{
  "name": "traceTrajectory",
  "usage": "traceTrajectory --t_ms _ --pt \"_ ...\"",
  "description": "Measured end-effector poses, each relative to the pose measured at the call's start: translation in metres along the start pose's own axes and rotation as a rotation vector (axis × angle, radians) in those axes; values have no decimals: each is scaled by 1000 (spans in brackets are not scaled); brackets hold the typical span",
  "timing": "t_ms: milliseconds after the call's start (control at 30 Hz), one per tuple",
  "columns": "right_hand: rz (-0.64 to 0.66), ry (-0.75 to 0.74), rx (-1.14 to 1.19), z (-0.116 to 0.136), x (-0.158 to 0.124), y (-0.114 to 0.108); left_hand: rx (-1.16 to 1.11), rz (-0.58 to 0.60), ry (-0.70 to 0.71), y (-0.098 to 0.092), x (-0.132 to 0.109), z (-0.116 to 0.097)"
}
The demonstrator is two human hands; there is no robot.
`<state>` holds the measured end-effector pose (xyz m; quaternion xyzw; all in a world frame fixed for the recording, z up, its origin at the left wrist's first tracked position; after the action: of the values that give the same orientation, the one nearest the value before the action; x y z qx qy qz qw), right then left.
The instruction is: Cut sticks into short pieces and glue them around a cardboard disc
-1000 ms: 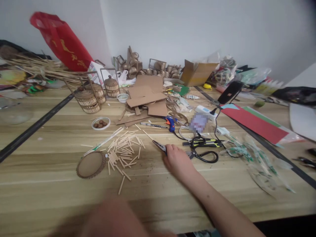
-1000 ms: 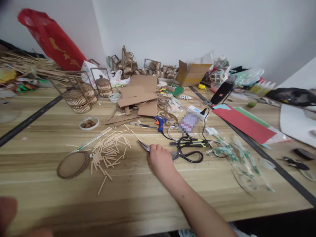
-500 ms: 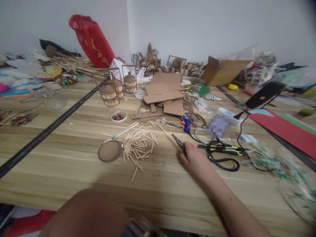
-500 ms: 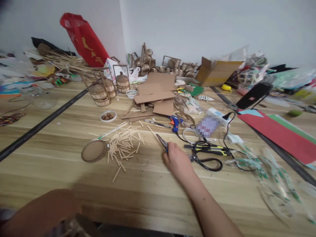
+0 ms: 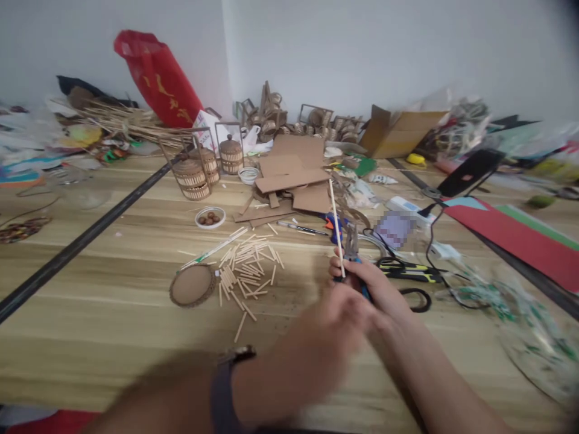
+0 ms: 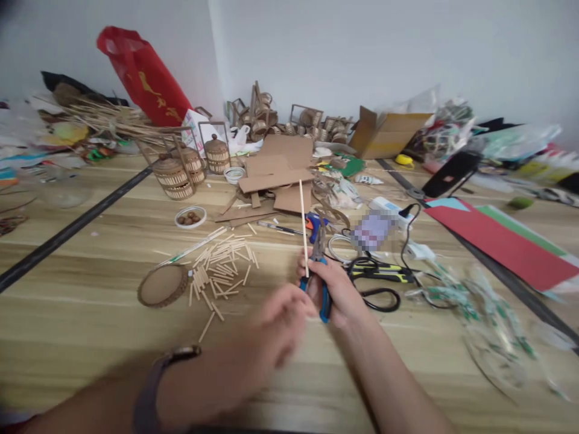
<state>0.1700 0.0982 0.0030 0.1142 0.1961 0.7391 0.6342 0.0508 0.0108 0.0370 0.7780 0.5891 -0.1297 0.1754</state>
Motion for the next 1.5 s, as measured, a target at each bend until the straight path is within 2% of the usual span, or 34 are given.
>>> traceTrajectory --t_ms 33,100,133,300,467,633,733,867,967,1067,1267,1500 --pt "-7 16 28 -3 -1 2 -43 -16 -5 -5 10 3" --pt "-20 24 30 -10 -2 4 -133 -174 -17 -21 29 12" --pt "-20 20 16 -13 -3 4 -183 -212 -25 -26 37 17" --pt "-81 -29 -208 -29 -12 6 -301 -300 98 -37 58 24" --pt "-68 -183 -483 -27 -19 13 -378 -243 136 -33 60 23" --pt "-27 -248 -545 -24 -20 16 -288 -305 146 -33 57 22" --pt "10 -228 -505 -25 -19 18 -274 -298 161 -33 57 22" --pt "54 -202 -453 -25 -18 19 -377 -213 111 -38 62 23" --pt "110 -221 -505 -24 -17 21 -465 -149 44 -45 64 19" --pt "113 -220 -594 -22 -17 20 -517 -149 0 -50 62 16" --pt "166 -244 -648 -19 -19 25 -521 -43 1 -41 59 16" --pt "165 -210 -694 -21 -18 20 -525 -49 8 -39 55 18"
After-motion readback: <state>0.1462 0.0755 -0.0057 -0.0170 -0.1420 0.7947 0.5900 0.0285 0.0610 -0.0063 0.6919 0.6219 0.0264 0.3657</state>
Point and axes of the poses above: each hand's wrist, its own x-axis towards the middle knuckle, its own y-axis out of the palm, z = x × y, the point moved 5 cm from there along x, towards the middle knuckle, and after that the axes turned 11 degrees about -y, right-handed, at the moved point
